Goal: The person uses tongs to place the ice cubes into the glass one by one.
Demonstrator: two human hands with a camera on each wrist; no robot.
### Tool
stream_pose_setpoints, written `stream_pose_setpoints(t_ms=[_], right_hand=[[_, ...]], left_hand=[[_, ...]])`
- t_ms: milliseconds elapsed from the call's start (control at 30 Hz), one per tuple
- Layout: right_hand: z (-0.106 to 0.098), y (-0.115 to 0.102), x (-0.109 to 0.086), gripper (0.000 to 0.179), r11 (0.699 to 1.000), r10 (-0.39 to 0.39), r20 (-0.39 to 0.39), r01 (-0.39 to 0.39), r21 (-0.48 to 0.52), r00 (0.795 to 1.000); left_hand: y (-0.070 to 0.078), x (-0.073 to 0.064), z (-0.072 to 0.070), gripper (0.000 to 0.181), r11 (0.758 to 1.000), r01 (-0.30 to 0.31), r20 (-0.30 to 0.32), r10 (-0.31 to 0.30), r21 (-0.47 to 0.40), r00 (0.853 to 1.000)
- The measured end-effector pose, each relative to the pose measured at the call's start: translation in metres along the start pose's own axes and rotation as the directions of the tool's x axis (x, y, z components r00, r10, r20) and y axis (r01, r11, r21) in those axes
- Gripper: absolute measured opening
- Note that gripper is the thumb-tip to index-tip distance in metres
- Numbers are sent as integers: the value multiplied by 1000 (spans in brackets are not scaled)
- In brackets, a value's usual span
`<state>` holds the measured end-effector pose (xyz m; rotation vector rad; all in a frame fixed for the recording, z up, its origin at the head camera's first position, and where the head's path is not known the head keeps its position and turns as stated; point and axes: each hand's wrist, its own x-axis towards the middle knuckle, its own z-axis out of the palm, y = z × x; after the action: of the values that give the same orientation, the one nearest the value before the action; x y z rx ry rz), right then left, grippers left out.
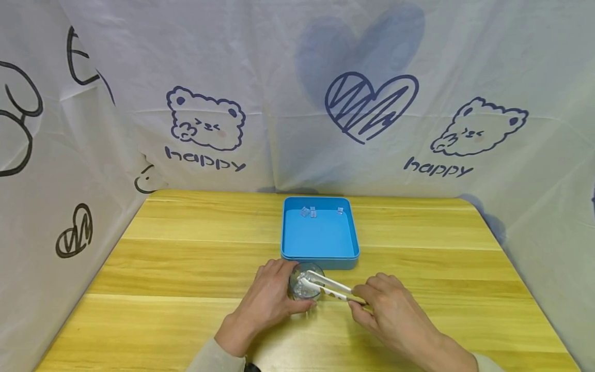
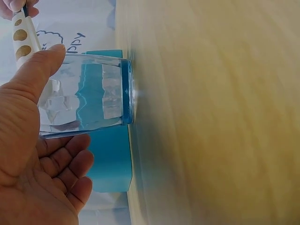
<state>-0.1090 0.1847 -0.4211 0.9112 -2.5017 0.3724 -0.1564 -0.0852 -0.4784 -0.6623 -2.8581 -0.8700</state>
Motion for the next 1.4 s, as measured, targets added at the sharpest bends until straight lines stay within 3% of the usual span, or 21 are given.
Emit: stream_pose_setpoints(t_ms=[1067,1400], right_hand=[[1,4,3,11,999,12,-66,-9,47,998],[-3,19,16,6,994,104,-77,-101,38,992]], left_hand=[[-1,1,0,76,1000,-2,0,2,-2,1000],[0,1,0,85,1000,21,17,-21,-20,1000]])
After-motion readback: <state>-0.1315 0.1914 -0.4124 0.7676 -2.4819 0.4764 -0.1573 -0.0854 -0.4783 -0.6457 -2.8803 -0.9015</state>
